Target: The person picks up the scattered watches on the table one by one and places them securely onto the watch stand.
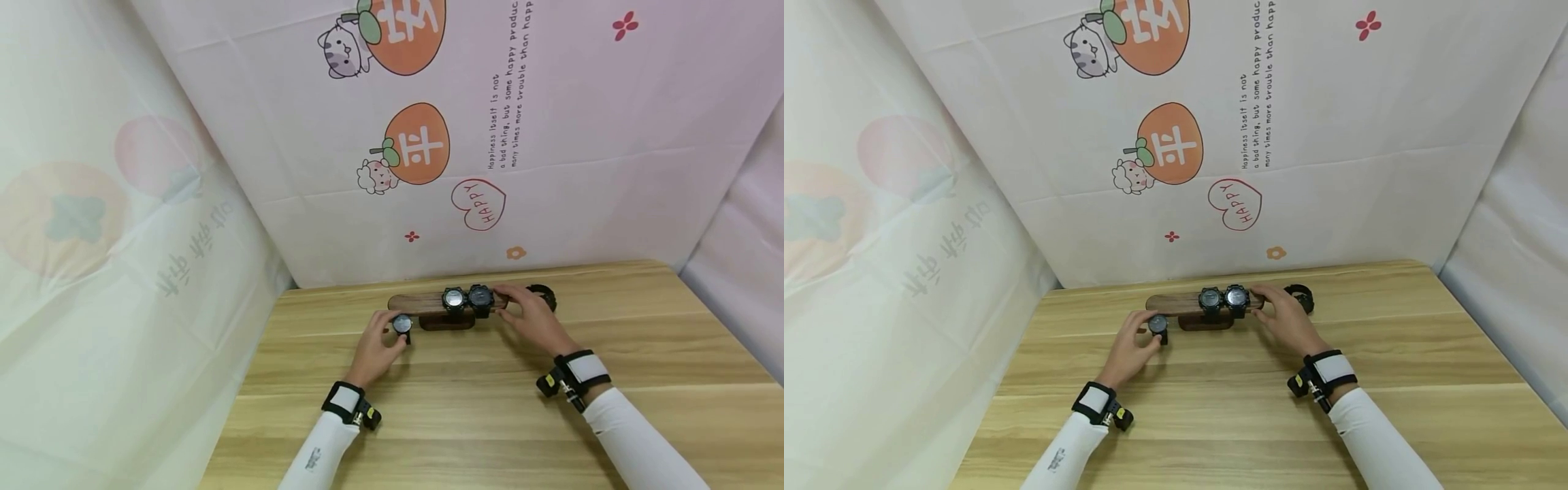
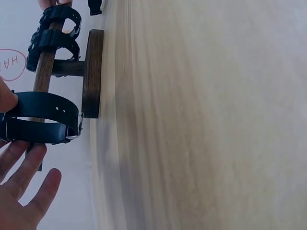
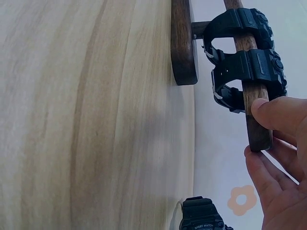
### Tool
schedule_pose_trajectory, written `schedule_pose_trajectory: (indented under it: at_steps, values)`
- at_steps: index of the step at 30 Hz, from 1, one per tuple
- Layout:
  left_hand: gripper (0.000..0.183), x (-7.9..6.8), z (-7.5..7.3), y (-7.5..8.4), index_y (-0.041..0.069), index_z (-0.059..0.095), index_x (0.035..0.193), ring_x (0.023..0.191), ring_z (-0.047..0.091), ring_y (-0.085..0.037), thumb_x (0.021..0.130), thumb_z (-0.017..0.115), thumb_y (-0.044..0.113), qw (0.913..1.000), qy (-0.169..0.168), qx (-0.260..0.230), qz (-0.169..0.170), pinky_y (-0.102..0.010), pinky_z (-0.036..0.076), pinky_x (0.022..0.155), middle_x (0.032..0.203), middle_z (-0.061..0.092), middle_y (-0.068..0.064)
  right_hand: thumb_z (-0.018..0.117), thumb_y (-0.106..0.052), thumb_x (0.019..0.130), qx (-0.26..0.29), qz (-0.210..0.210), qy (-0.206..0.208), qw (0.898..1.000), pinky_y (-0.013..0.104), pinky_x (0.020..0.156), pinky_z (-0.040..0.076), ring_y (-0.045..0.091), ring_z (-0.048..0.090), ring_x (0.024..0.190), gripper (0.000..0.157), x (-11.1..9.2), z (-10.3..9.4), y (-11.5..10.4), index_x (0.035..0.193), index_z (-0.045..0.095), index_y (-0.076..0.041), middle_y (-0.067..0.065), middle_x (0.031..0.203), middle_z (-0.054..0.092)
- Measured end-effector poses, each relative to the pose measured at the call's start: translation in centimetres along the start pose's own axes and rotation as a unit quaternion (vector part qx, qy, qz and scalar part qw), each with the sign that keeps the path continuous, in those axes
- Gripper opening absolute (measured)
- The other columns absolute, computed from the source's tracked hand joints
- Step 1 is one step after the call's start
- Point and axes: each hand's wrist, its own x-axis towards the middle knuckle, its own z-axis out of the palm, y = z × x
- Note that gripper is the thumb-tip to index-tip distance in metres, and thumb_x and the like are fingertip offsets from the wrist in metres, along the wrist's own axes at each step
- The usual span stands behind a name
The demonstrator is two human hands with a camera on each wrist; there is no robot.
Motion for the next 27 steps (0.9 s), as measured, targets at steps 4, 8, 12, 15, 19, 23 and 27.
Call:
schedule_pose_trajectory:
  at_steps: [4,8,12,15,19,23,27]
  values:
    - [0.053,0.0,-0.4,0.0,0.007,0.060,0.147,0.122,0.063,-0.026,0.096,0.074,0.010,0.9999,-0.004,0.000,-0.014,-0.046,0.059,0.103,0.139,0.061,-0.011,0.078,-0.003,0.096,0.002,0.001,-0.003,1.000,0.064,0.107,0.052,0.044,0.064,0.125,0.055,0.0,0.0,0.0,0.147,0.059,-0.001,0.025,0.144,0.062]
    - [0.054,0.1,-0.9,0.0,0.008,0.060,0.148,0.122,0.063,-0.027,0.096,0.074,0.008,0.9996,-0.008,-0.008,-0.026,-0.050,0.058,0.105,0.136,0.062,-0.011,0.077,-0.003,0.096,0.005,0.003,-0.006,1.000,0.065,0.108,0.051,0.044,0.063,0.127,0.055,0.0,0.0,0.0,0.148,0.059,-0.001,0.025,0.145,0.061]
    - [0.054,0.1,-1.1,-0.2,0.008,0.059,0.149,0.124,0.063,-0.028,0.097,0.074,0.009,0.9994,-0.007,-0.011,-0.031,-0.054,0.057,0.105,0.137,0.061,-0.012,0.078,-0.003,0.096,0.006,0.005,-0.006,1.000,0.065,0.109,0.051,0.044,0.064,0.126,0.055,0.0,0.0,0.1,0.147,0.059,-0.002,0.024,0.143,0.063]
    - [0.054,0.0,-1.3,-0.4,0.007,0.059,0.148,0.124,0.064,-0.028,0.097,0.074,0.008,0.9994,-0.003,-0.009,-0.033,-0.053,0.058,0.104,0.138,0.061,-0.012,0.078,-0.003,0.096,0.008,0.006,-0.007,1.000,0.064,0.109,0.051,0.043,0.064,0.126,0.055,0.0,0.0,0.1,0.147,0.059,-0.002,0.023,0.142,0.064]
    - [0.053,-0.1,-1.4,-0.8,0.007,0.059,0.147,0.125,0.064,-0.027,0.097,0.074,0.008,0.9994,0.003,-0.001,-0.034,-0.049,0.059,0.103,0.139,0.061,-0.011,0.078,-0.003,0.096,0.009,0.005,-0.004,1.000,0.064,0.109,0.051,0.042,0.064,0.126,0.055,0.1,0.1,0.1,0.148,0.059,-0.003,0.022,0.142,0.064]
    - [0.053,0.1,-1.6,-0.9,0.007,0.059,0.147,0.123,0.064,-0.027,0.097,0.074,0.008,0.9995,0.009,0.004,-0.029,-0.047,0.060,0.101,0.138,0.061,-0.011,0.078,-0.003,0.096,0.009,0.006,-0.002,1.000,0.064,0.109,0.052,0.042,0.064,0.126,0.055,0.0,0.1,0.1,0.147,0.060,-0.003,0.021,0.142,0.064]
    - [0.053,0.2,-1.7,-1.0,0.005,0.059,0.147,0.121,0.064,-0.029,0.096,0.075,0.006,0.9997,0.014,0.006,-0.020,-0.051,0.060,0.100,0.137,0.061,-0.013,0.077,-0.003,0.096,0.013,0.011,-0.008,1.000,0.064,0.110,0.051,0.043,0.063,0.128,0.055,0.0,0.0,0.1,0.148,0.059,-0.003,0.022,0.144,0.063]
